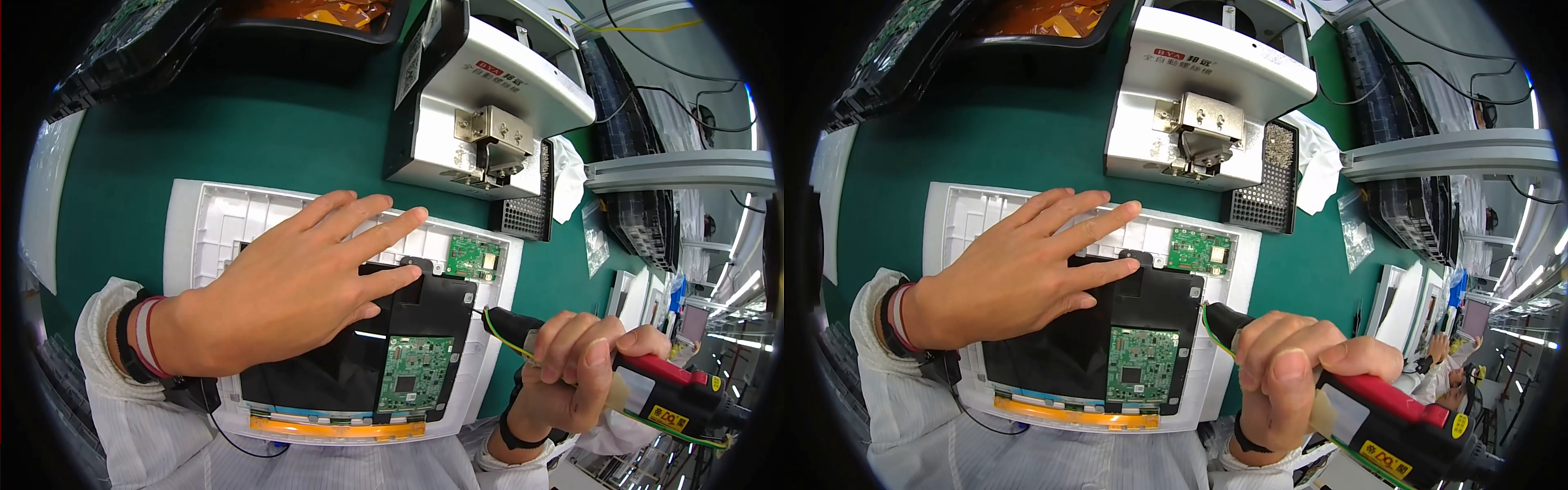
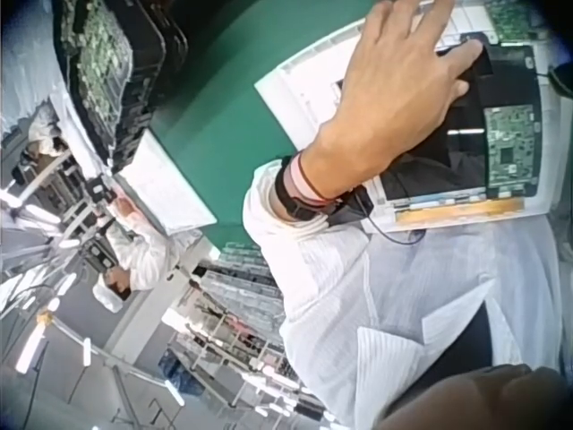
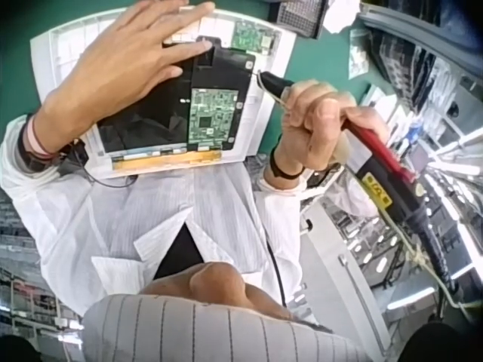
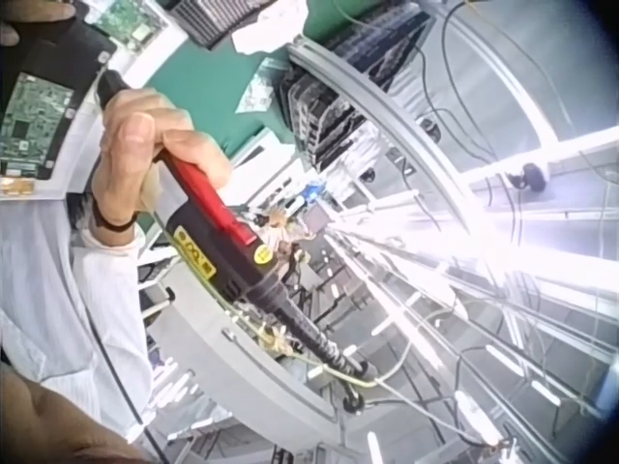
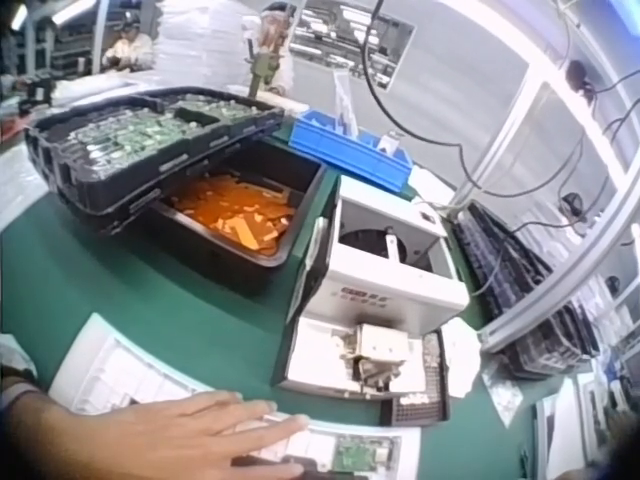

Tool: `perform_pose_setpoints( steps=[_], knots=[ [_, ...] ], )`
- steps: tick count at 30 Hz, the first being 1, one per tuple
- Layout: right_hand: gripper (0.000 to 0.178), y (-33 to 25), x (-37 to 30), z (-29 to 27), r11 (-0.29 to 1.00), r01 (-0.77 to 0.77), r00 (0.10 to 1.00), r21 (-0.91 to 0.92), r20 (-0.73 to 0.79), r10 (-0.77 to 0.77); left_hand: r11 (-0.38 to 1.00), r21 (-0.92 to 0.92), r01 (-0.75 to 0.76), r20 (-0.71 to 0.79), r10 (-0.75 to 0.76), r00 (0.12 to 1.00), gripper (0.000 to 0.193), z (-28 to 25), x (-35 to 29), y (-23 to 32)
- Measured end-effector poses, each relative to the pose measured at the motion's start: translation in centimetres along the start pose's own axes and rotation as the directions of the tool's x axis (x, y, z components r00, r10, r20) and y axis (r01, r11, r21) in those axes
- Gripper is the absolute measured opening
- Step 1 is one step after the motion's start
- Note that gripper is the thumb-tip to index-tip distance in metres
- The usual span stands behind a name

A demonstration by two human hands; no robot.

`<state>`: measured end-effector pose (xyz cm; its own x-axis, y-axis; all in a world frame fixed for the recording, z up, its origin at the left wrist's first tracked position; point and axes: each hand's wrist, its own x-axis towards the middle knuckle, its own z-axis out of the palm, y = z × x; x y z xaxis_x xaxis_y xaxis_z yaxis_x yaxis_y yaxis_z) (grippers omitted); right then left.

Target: Manually assemble circuit boards into a plastic housing using a hand tool.

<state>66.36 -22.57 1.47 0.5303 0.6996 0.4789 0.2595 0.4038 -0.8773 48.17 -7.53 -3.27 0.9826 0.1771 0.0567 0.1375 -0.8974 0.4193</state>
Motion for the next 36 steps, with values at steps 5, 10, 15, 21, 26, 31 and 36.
perform_pose_setpoints(
  steps=[5,10,15,21,26,31,36],
  knots=[
    [0.023,1.3,0.0,0.1,0.999,0.045,0.999,0.014,0.002,-0.045,1.000,-0.008,0.010,-0.004,-0.010,1.000,0.043,0.4,0.3,-0.4],
    [0.024,-0.2,0.6,0.4,0.999,0.036,0.999,0.034,0.011,-0.036,1.000,0.009,0.000,-0.021,0.000,1.000,0.042,-1.1,-0.1,0.3],
    [0.030,-1.9,1.3,0.6,0.998,-0.059,0.998,0.032,0.024,0.058,0.999,0.034,-0.015,-0.080,0.018,0.997,0.040,-2.1,-0.5,0.4],
    [0.023,-3.4,4.4,2.6,0.975,0.162,0.973,0.153,0.138,-0.183,0.998,0.049,-0.045,-0.080,0.049,0.996,0.039,-1.7,-1.0,0.7],
    [0.021,-2.9,7.8,5.1,0.912,0.341,0.917,0.229,0.131,-0.376,0.998,0.051,-0.044,-0.070,0.048,0.996,0.040,-2.4,-1.2,0.8],
    [0.019,-1.7,8.9,6.1,0.908,0.371,0.917,0.194,0.081,-0.391,0.999,0.030,-0.045,-0.082,0.047,0.995,0.038,-2.2,-1.2,0.6],
    [0.017,-0.4,9.0,6.4,0.913,0.361,0.924,0.188,0.057,-0.377,0.998,0.037,-0.041,-0.077,0.044,0.996,0.038,-1.8,-1.1,0.3]
  ],
)
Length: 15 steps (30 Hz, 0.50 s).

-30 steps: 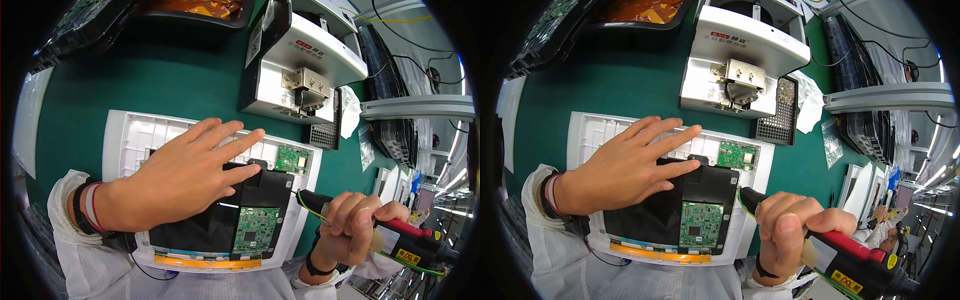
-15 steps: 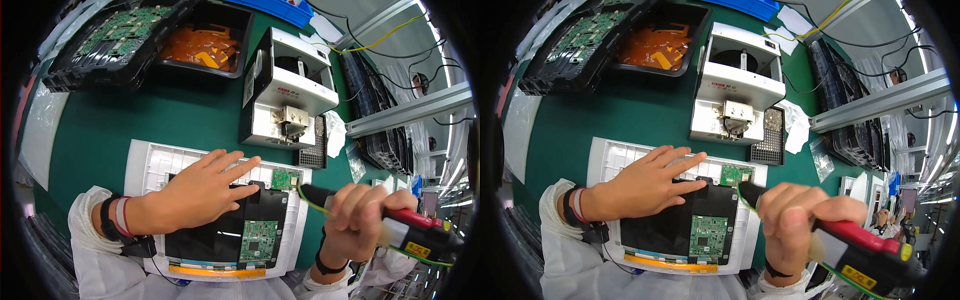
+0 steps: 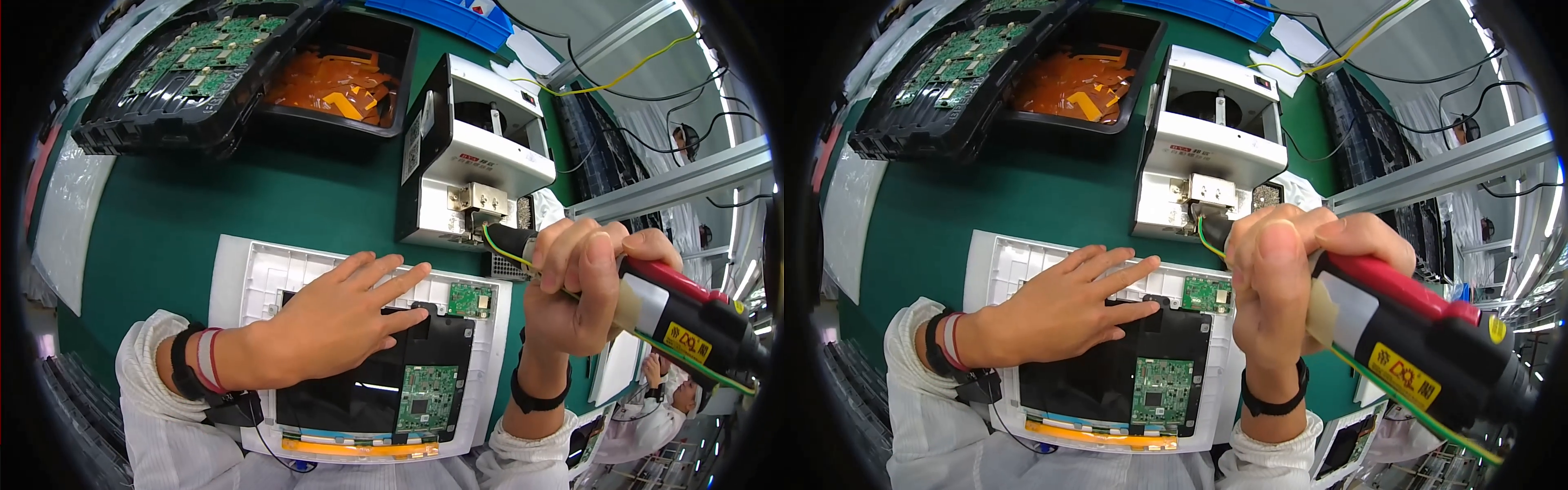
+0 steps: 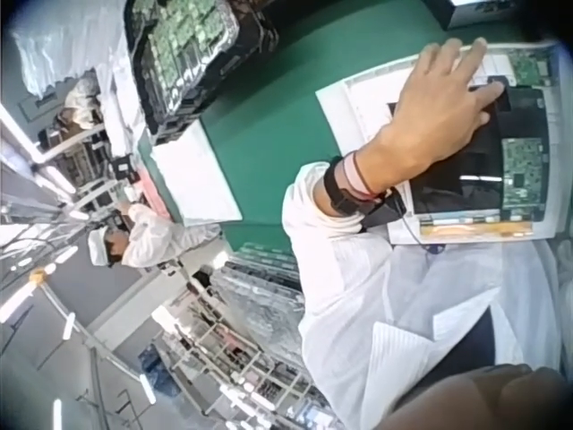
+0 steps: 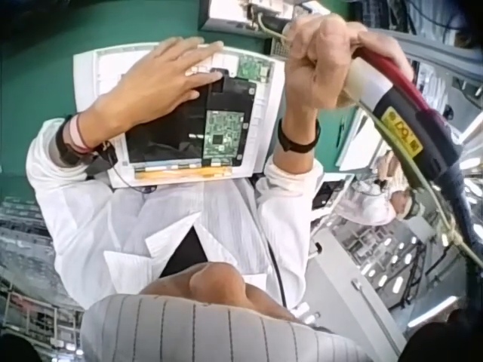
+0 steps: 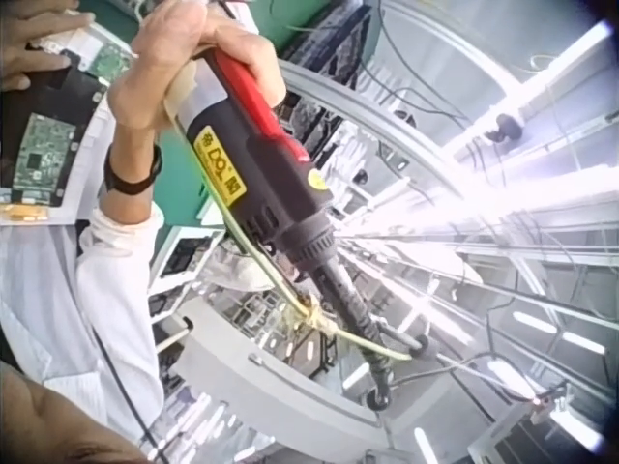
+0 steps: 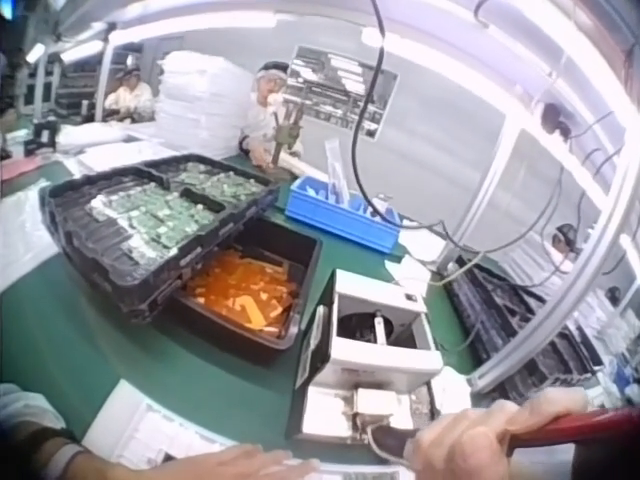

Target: Manually assemble circuit boards into a plastic housing using a hand tool.

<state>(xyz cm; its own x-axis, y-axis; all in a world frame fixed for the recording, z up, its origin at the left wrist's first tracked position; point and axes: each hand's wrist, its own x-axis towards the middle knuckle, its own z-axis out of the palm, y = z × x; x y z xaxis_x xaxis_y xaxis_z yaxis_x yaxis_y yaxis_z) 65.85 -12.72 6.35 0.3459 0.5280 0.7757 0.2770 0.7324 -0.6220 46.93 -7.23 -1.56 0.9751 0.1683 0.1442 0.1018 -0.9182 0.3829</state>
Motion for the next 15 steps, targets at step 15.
perform_pose_setpoints(
  steps=[15],
  knots=[
    [0.015,-5.6,-4.8,-3.8,0.961,-0.269,0.962,0.069,0.057,0.265,1.000,-0.026,0.007,0.030,-0.006,1.000,0.042,1.8,0.3,0.5]
  ],
)
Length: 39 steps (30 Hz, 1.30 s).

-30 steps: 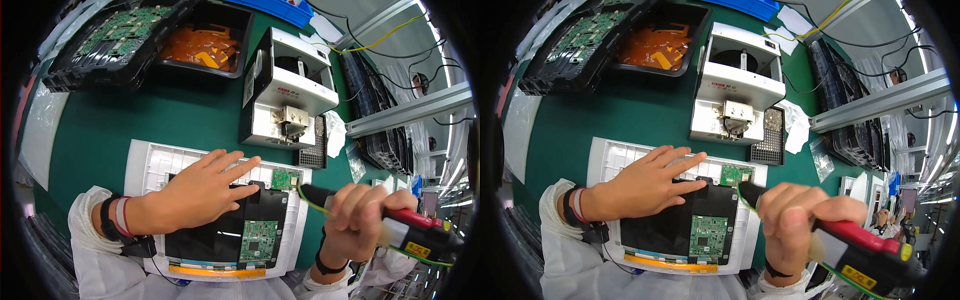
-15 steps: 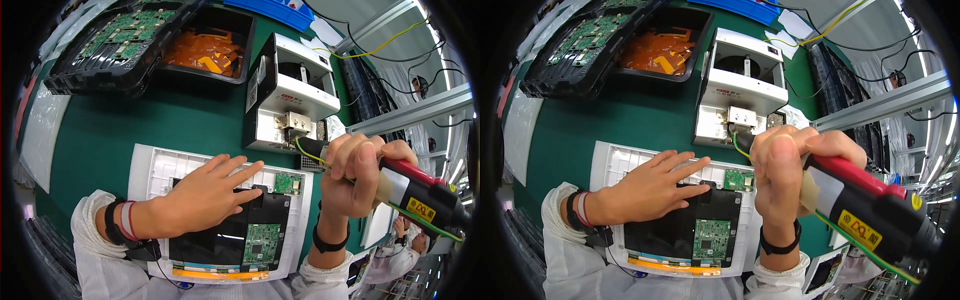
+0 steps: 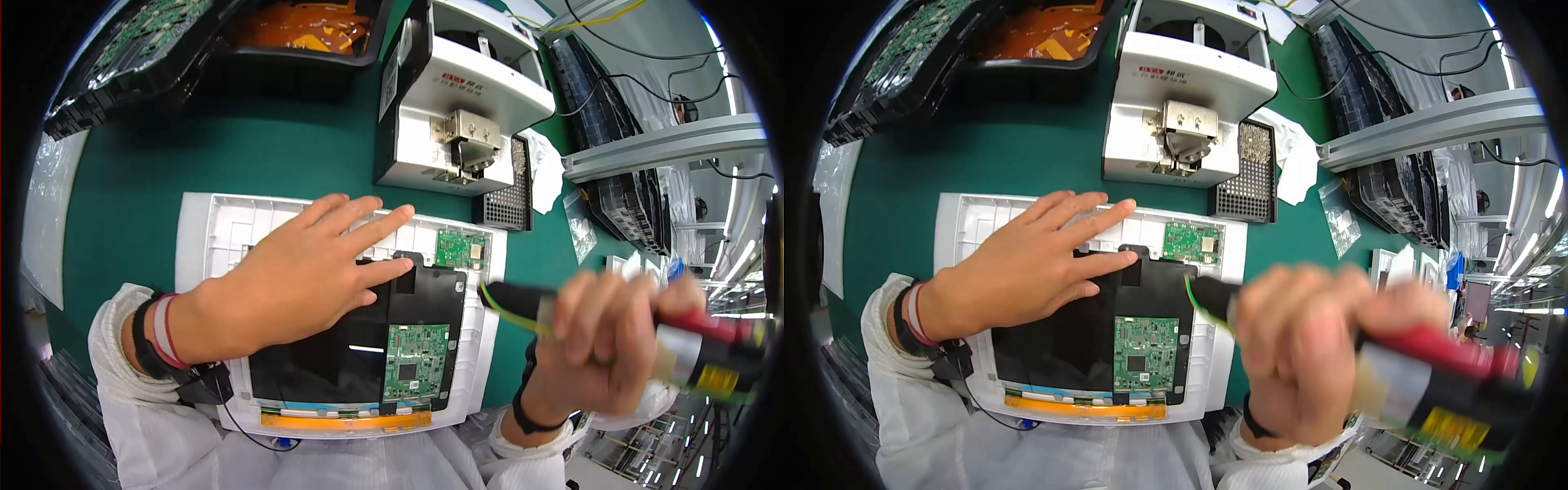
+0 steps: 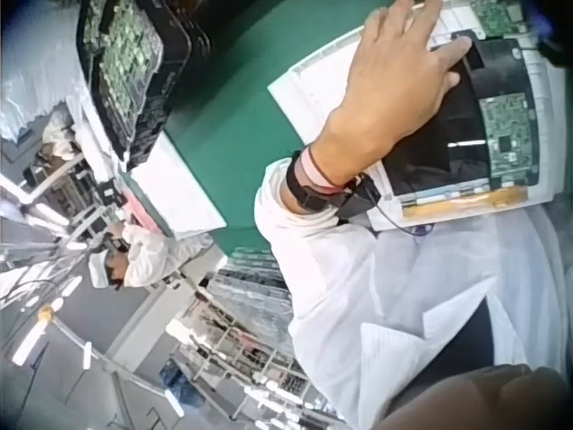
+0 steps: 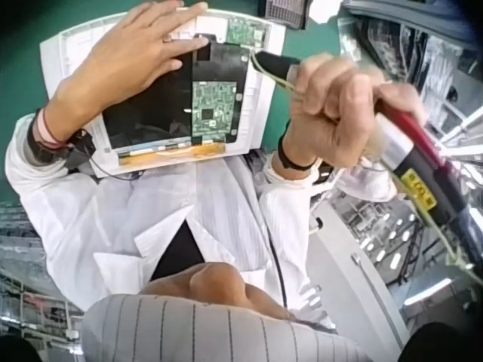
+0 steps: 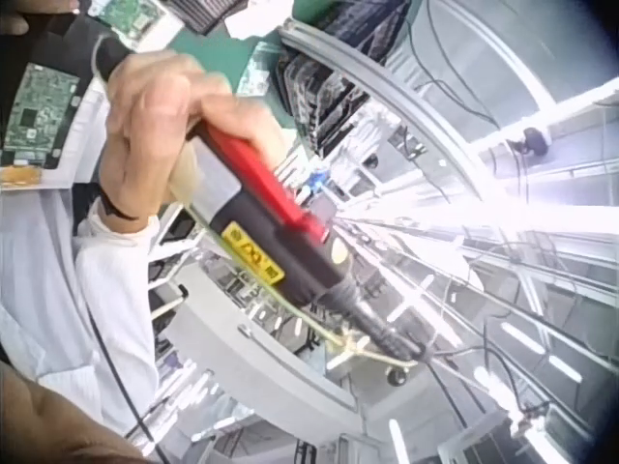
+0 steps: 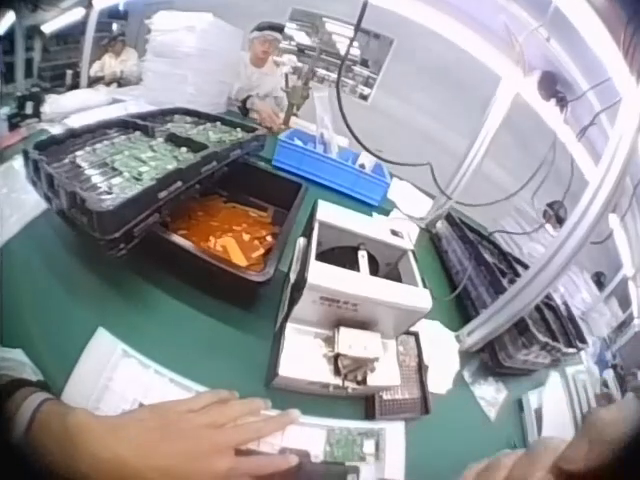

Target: Manually assemble circuit boards into a plastic housing using a hand tool.

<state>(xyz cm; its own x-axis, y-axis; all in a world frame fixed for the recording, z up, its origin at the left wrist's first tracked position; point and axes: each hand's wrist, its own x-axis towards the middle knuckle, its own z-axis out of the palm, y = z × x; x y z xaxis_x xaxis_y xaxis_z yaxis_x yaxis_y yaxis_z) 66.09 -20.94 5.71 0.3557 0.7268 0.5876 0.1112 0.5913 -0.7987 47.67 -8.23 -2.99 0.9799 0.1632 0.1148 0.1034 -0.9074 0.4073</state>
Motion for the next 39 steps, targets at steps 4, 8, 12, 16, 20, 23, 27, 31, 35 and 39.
perform_pose_setpoints(
  steps=[4,8,12,16,20,23,27,31,35,39],
  knots=[
    [0.020,-3.1,-5.4,-1.1,0.988,-0.001,0.996,-0.157,-0.085,-0.012,1.000,-0.004,0.000,-0.002,0.000,1.000,0.042,0.5,0.2,0.0],
    [0.023,-4.2,-7.8,-1.9,0.994,-0.056,0.996,-0.098,-0.072,0.049,1.000,0.014,0.003,-0.002,-0.003,1.000,0.042,0.7,0.2,0.0],
    [0.024,-4.2,-9.8,-2.1,0.990,-0.074,0.994,-0.121,-0.092,0.063,1.000,0.016,0.018,-0.005,-0.018,1.000,0.041,1.3,0.5,0.1],
    [0.023,-4.1,-10.5,-2.1,0.991,-0.102,0.992,-0.091,-0.090,0.094,1.000,0.012,0.025,-0.004,-0.025,1.000,0.041,1.5,0.4,0.2],
    [0.023,-4.2,-10.6,-1.9,0.992,-0.092,0.992,-0.091,-0.091,0.084,0.999,0.024,0.026,-0.002,-0.026,1.000,0.041,1.2,0.2,0.3],
    [0.022,-4.1,-10.7,-1.8,0.991,-0.089,0.992,-0.096,-0.093,0.080,1.000,0.022,0.022,-0.002,-0.022,1.000,0.041,1.1,0.2,0.3],
    [0.022,-3.9,-10.7,-1.7,0.990,-0.096,0.993,-0.099,-0.075,0.089,1.000,0.017,0.019,-0.004,-0.019,1.000,0.041,1.1,0.0,0.3],
    [0.022,-3.6,-10.7,-1.7,0.990,-0.106,0.993,-0.098,-0.063,0.100,1.000,0.006,0.020,-0.008,-0.020,1.000,0.042,1.3,0.0,0.1],
    [0.021,-3.5,-10.7,-1.6,0.988,-0.112,0.993,-0.106,-0.059,0.106,1.000,-0.004,0.018,-0.017,-0.018,1.000,0.042,1.2,0.0,0.1],
    [0.021,-3.1,-10.7,-1.8,0.987,-0.121,0.992,-0.107,-0.046,0.117,0.999,-0.021,0.028,-0.018,-0.028,0.999,0.042,1.4,0.0,0.0]
  ],
)
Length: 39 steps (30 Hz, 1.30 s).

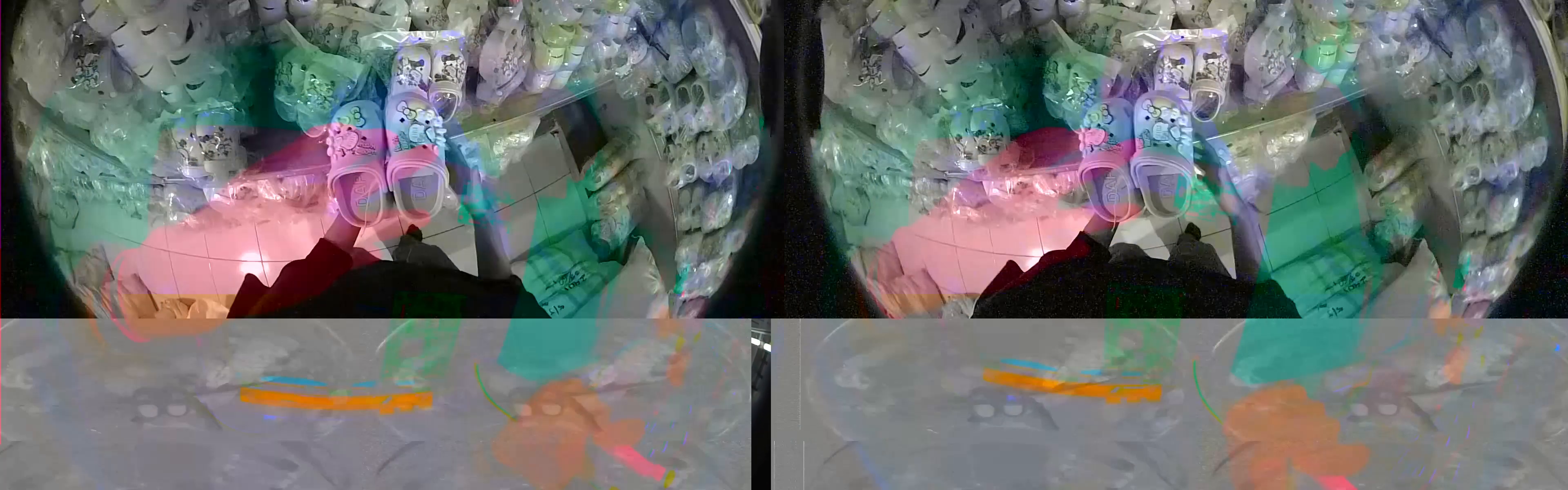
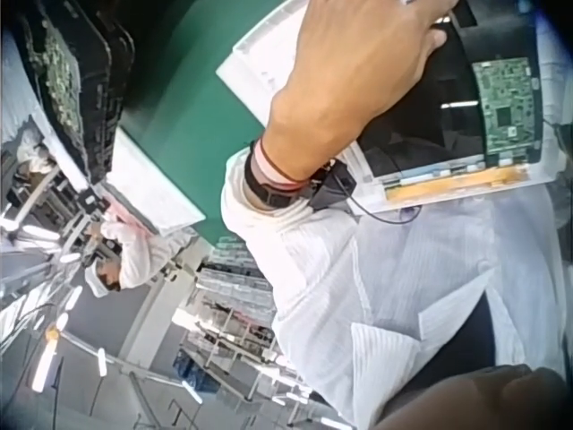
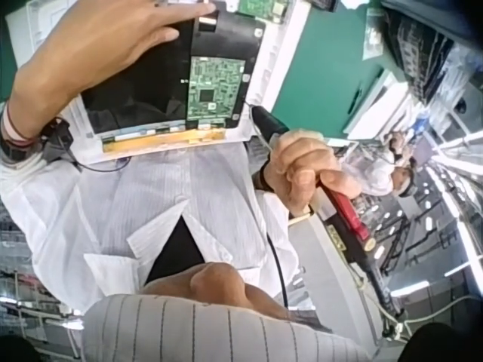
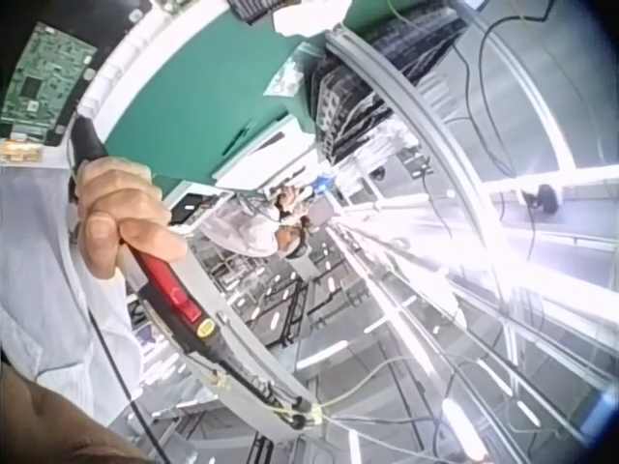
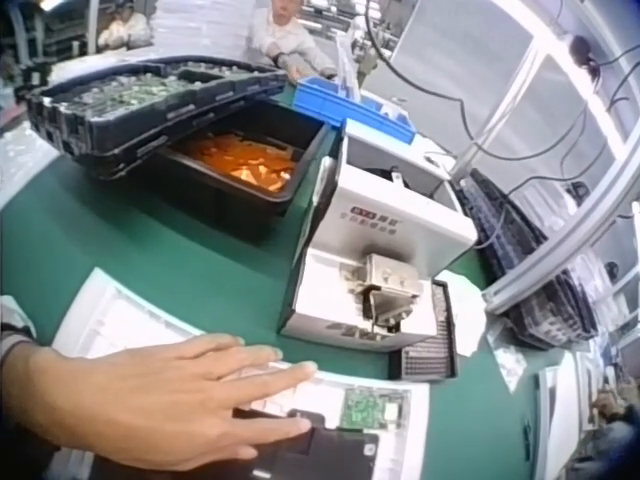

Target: Manually assemble circuit boards into a plastic housing using a hand tool.

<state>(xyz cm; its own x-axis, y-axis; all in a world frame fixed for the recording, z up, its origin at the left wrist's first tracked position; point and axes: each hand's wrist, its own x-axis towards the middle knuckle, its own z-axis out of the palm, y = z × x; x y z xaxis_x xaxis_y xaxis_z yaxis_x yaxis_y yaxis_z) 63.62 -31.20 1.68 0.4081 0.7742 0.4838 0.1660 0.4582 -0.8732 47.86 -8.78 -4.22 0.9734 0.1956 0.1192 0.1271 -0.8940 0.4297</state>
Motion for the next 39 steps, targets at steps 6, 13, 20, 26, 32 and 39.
perform_pose_setpoints(
  steps=[6,13,20,26,32,39],
  knots=[
    [0.022,0.1,-0.2,0.2,1.000,-0.001,1.000,0.003,-0.001,0.001,1.000,-0.005,0.003,-0.004,-0.003,1.000,0.041,0.2,-0.2,0.0],
    [0.023,0.4,-0.7,0.8,0.999,0.035,0.999,-0.030,-0.022,-0.035,1.000,-0.006,0.005,-0.009,-0.005,1.000,0.040,0.4,-0.3,0.1],
    [0.023,1.0,-1.4,0.8,0.998,0.025,0.999,-0.049,-0.038,-0.027,1.000,-0.022,-0.001,-0.023,0.001,1.000,0.039,1.4,-0.3,-0.2],
    [0.023,0.6,-1.1,1.0,0.999,0.013,0.999,-0.053,-0.043,-0.015,1.000,-0.010,-0.015,-0.031,0.015,0.999,0.039,0.4,-0.1,-0.3],
    [0.023,-0.8,1.5,2.4,0.999,0.021,0.999,-0.044,-0.033,-0.022,0.998,0.045,-0.045,-0.067,0.048,0.997,0.041,-2.8,0.0,-0.9],
    [0.025,-2.6,5.9,2.5,0.993,0.116,0.991,0.019,-0.064,-0.114,0.995,0.060,-0.075,-0.034,0.077,0.996,0.038,-3.3,-0.7,0.3]
  ],
)
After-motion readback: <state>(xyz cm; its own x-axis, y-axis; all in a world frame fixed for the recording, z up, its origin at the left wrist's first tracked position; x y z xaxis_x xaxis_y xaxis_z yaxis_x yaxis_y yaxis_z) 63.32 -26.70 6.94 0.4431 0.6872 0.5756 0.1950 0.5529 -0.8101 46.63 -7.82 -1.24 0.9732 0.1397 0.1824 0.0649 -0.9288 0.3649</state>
